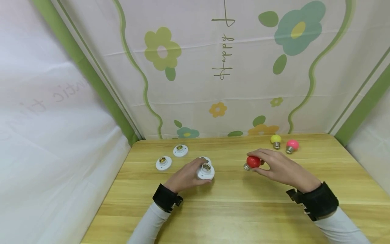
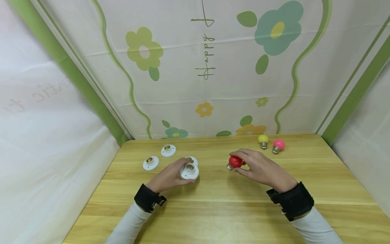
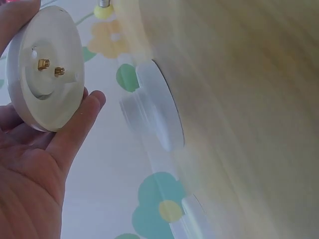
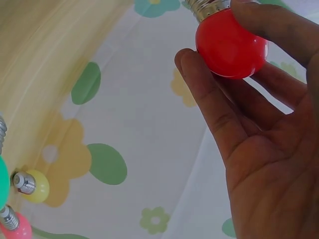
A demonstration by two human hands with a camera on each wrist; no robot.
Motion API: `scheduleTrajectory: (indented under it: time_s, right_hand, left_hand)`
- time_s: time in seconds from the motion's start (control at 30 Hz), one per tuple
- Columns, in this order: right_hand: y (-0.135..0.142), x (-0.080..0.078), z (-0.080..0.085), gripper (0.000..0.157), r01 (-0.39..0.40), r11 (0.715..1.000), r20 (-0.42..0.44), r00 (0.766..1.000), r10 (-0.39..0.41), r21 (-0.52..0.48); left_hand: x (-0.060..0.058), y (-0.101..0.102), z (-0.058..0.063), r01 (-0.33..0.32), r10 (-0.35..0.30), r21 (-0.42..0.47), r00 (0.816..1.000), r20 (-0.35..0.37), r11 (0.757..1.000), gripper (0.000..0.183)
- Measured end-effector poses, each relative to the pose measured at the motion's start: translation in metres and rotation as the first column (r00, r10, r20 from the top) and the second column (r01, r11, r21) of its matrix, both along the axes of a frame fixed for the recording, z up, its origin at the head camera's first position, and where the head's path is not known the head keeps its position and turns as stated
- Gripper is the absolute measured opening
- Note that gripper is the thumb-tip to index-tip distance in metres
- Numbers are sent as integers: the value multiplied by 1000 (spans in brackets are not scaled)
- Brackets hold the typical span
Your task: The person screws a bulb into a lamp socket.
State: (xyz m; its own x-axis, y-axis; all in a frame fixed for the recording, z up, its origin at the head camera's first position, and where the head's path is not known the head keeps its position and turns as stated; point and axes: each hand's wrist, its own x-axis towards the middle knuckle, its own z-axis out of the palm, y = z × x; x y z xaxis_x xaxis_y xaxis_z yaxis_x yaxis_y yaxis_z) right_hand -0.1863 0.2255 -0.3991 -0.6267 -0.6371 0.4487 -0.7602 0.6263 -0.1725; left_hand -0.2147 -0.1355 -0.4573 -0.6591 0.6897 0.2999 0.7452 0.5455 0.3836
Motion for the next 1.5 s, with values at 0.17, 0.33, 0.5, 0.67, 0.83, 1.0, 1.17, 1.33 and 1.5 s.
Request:
scheduleTrajectory:
  time_s: [0.17,0.33,0.5,0.67,0.83,1.0,1.17,1.33,1.5]
  right_hand:
    - [-1,1,2,50,-1,1000,5,1000,1,0]
    - [-2,2,3,50,2,1000,3,1000,-2,-3]
    - [-2,2,3,50,-1,1000,7,1000,1,-4]
    - [-2,2,3,49,-9,1000,8,1000,9,-8]
    - [-3,2,4,49,-14,1000,6,1000,14,-9]
    - [-4,3,5,50,-17,1000,-4,1000,16,-6]
    - [-6,3,7,50,-33,999,-14,999,32,-13]
    - [-8,3,8,50,-29,999,-13,999,29,-15]
    - [-10,4,9,50,-39,999,-19,999,38,-20]
  left_hand:
    - [-1,7,1,13,-13,18,1000,-15,1000,70]
    - [-1,13,3,1,-1,9,1000,12,1000,72]
    - [-1,22,5,-9,9,-13,999,34,1000,72]
    - [-1,27,5,-18,20,-33,999,32,999,73]
    - [-1,30,4,-20,21,-35,999,25,999,74]
    - [-1,34,4,-7,8,-23,999,32,1000,73]
    - [-2,39,4,-2,3,-29,999,32,1000,75]
    - [-1,43,6,15,-14,-17,999,46,1000,75]
    - [1,47,10,25,-23,-21,998,64,999,75]
